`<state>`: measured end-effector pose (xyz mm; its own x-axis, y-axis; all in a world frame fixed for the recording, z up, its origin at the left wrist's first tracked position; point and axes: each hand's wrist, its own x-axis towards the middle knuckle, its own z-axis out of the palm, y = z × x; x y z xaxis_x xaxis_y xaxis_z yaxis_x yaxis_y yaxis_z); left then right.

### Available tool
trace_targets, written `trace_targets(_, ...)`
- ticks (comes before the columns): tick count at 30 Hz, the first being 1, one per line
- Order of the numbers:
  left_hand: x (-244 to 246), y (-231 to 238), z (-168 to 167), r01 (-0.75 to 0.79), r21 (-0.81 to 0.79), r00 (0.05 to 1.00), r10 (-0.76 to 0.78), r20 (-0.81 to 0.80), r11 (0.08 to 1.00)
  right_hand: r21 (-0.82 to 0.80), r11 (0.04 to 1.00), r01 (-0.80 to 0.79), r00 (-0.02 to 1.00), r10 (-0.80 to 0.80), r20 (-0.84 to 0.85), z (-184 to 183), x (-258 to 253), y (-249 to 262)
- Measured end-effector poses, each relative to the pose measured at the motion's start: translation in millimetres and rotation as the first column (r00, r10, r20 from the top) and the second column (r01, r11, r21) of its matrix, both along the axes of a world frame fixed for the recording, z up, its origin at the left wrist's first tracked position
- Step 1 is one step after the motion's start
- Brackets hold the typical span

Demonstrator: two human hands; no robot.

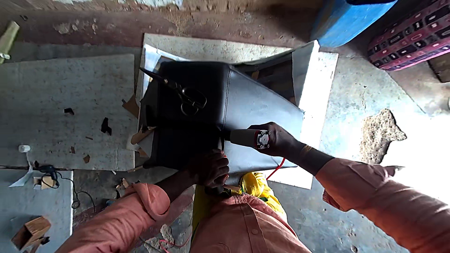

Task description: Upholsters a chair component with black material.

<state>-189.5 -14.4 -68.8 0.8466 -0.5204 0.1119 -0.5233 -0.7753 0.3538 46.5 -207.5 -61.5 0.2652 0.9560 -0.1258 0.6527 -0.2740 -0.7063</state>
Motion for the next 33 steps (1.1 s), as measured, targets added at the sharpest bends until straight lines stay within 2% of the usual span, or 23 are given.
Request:
trace_targets(2, -2.7, -0.9, -1.5, -0.012, 0.017, 1.000, 0.012, -0.019, 1.000, 0.024, 1.000, 0.016, 1.000, -0.016, -0.018, 0.5, -2.9, -0.1)
trace_targets(4, -5.7, -3.9, -3.0, -0.053, 0.019, 0.998, 0.054, -0.041, 0.998, 0.051, 0.993, 0.106, 0.994, -0.104, -0.041, 2.9, -14.8, -8.6)
trace_targets(6, -13.4, -18.7, -6.4, -0.214, -0.034, 0.976, 0.213, -0.041, 0.976, 0.051, 0.968, 0.246, 0.969, -0.244, -0.041, -2.3, -34.6, -30.1)
trace_targets(8, -27.2, -48.8, -5.0, -0.466, -0.057, 0.885, 0.464, -0.041, 0.883, 0.039, 0.918, 0.396, 0.917, -0.392, -0.074, -12.8, -57.4, -62.0)
trace_targets(11, -48.5, -96.6, 2.8, -0.745, 0.056, 0.666, 0.746, -0.009, 0.665, -0.042, 0.791, 0.611, 0.771, -0.606, -0.196, -30.5, -90.2, -111.9)
trace_targets(13, -59.8, -115.7, 0.1, -0.831, 0.015, 0.556, 0.831, 0.013, 0.556, -0.119, 0.705, 0.699, 0.640, -0.691, -0.336, -43.3, -104.8, -141.9)
trace_targets(15, -69.8, -120.5, 0.3, -0.887, -0.066, 0.462, 0.879, -0.118, 0.457, -0.213, 0.620, 0.755, 0.484, -0.747, -0.456, -54.1, -118.6, -164.6)
trace_targets(17, -74.4, -123.5, 3.2, -0.917, -0.077, 0.398, 0.890, -0.223, 0.391, -0.314, 0.553, 0.772, 0.365, -0.790, -0.493, -57.8, -128.5, -180.2)
trace_targets(19, -73.5, -129.0, 7.7, -0.920, 0.000, 0.377, 0.885, -0.275, 0.392, -0.351, 0.530, 0.772, 0.341, -0.811, -0.476, -55.7, -134.3, -188.5)
trace_targets(21, -66.3, -133.5, 16.0, -0.892, 0.138, 0.367, 0.868, -0.335, 0.431, -0.334, 0.527, 0.781, 0.351, -0.814, -0.464, -56.6, -139.5, -192.1)
trace_targets(23, -49.2, -137.2, 29.5, -0.820, 0.297, 0.310, 0.815, -0.489, 0.490, -0.311, 0.533, 0.786, 0.366, -0.809, -0.460, -54.9, -144.5, -192.5)
trace_targets(25, -29.6, -141.3, 36.4, -0.767, 0.380, 0.219, 0.768, -0.602, 0.517, -0.291, 0.532, 0.795, 0.372, -0.807, -0.458, -51.4, -151.4, -191.3)
trace_targets(29, -19.0, -155.6, 26.8, -0.796, 0.344, 0.201, 0.753, -0.627, 0.499, -0.241, 0.517, 0.821, 0.364, -0.800, -0.476, -43.9, -172.7, -190.4)
trace_targets(33, -27.7, -164.0, 27.9, -0.744, 0.307, 0.300, 0.707, -0.640, 0.593, -0.216, 0.451, 0.866, 0.322, -0.833, -0.451, -40.4, -206.5, -198.4)
